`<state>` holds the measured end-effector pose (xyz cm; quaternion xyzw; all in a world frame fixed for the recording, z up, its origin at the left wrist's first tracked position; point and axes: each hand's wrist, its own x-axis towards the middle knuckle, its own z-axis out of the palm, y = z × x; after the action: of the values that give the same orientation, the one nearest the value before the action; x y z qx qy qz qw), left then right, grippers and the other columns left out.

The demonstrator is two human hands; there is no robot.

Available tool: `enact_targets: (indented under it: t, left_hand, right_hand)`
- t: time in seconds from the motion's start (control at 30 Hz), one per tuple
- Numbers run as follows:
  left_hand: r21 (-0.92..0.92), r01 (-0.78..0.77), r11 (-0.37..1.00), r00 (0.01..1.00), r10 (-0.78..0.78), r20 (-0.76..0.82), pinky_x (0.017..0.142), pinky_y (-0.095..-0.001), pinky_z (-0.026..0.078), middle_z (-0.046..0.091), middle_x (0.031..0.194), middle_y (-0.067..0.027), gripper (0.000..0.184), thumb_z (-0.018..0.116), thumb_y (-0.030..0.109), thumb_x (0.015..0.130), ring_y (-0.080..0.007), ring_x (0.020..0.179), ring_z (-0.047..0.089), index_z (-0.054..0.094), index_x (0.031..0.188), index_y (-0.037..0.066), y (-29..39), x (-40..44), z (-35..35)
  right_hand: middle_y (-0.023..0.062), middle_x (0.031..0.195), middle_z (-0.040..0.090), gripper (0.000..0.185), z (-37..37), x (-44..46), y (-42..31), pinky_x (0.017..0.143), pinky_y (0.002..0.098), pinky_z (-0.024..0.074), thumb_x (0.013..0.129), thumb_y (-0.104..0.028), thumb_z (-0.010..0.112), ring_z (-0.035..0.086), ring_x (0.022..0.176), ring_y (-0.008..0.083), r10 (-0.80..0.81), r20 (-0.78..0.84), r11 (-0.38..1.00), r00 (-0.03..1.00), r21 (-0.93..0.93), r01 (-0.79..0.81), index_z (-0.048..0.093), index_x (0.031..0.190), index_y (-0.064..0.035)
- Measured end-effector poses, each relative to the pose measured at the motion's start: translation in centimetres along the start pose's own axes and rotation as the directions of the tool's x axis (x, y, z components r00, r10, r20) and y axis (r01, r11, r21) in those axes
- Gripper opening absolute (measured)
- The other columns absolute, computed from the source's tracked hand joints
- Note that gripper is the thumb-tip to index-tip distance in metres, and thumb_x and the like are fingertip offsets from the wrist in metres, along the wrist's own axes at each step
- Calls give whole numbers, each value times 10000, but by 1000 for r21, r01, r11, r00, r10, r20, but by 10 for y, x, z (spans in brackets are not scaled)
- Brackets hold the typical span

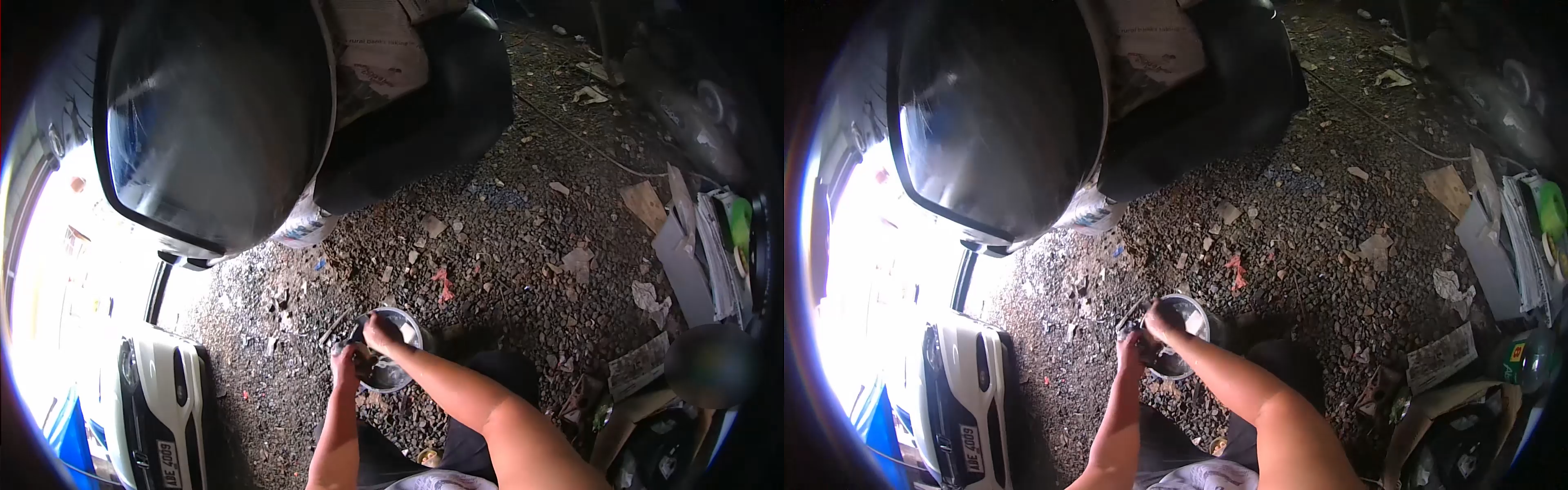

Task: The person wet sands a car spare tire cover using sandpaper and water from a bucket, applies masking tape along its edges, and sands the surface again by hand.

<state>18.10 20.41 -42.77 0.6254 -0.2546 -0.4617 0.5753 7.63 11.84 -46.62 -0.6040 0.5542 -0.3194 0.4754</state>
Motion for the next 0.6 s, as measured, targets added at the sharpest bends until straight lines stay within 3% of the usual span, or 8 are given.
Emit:
enact_targets:
  t: [0.1,0.13,0.2,0.27,0.33,0.43,0.5,0.6]
  left_hand:
    - [215,-103,971,991,83,101,659,-312,546,631,832,-51,121,665,107,833,-168,735,630,606,933,72,13,-1,7]
    - [309,-222,925,964,162,209,703,-306,539,633,845,-50,141,670,104,831,-163,762,624,603,949,68,12,4,6]
    - [438,-214,873,971,140,195,751,-328,525,661,887,-62,281,692,142,817,-171,798,622,591,1054,30,0,2,15]
    - [821,-137,555,989,124,81,747,-339,526,687,920,-84,333,697,137,826,-189,820,637,587,1119,24,27,-28,55]
    - [806,-214,551,975,75,207,794,-395,532,688,949,-154,438,746,186,815,-285,880,664,584,1188,23,4,-10,38]
    - [851,-406,332,911,73,406,898,-449,510,609,1122,-236,489,785,259,811,-381,1035,620,595,1211,52,-31,25,0]
    - [860,-391,328,912,10,410,906,-444,510,596,1134,-240,481,783,252,812,-386,1041,614,595,1209,56,-24,14,1]
    - [806,-416,421,887,-9,462,932,-444,508,593,1133,-233,475,780,237,807,-390,1050,606,592,1203,55,-65,35,-29]
  right_hand:
    - [252,1069,703,509,-32,-13,-1,856,512,550,995,-333,353,684,1003,425,145,91,986,985,-97,-136,739,1002,-2]
    - [233,1076,711,465,-35,-16,2,791,496,576,979,-310,395,706,970,395,100,136,988,986,-132,-82,742,1016,-1]
    - [199,1035,734,372,-39,-20,-3,776,490,583,946,-252,477,721,943,374,86,238,913,967,-408,19,750,998,-4]
    - [200,993,739,287,-27,-13,15,773,477,587,911,-182,525,730,913,365,33,209,896,977,-439,64,752,976,-19]
    - [218,996,732,306,-20,1,22,801,484,581,916,-195,500,728,918,377,45,135,904,990,-426,17,741,982,-19]
    - [215,1008,730,304,-73,-15,-28,792,475,584,902,-213,513,724,936,369,28,113,909,993,-417,22,737,972,-20]
    - [195,884,740,269,-79,-15,-24,723,456,591,885,-209,533,739,851,342,-166,37,899,985,-404,167,749,884,-48]
    - [196,929,738,244,-87,-1,-28,762,460,583,864,-187,540,730,892,355,-95,70,923,993,-367,114,745,881,-56]
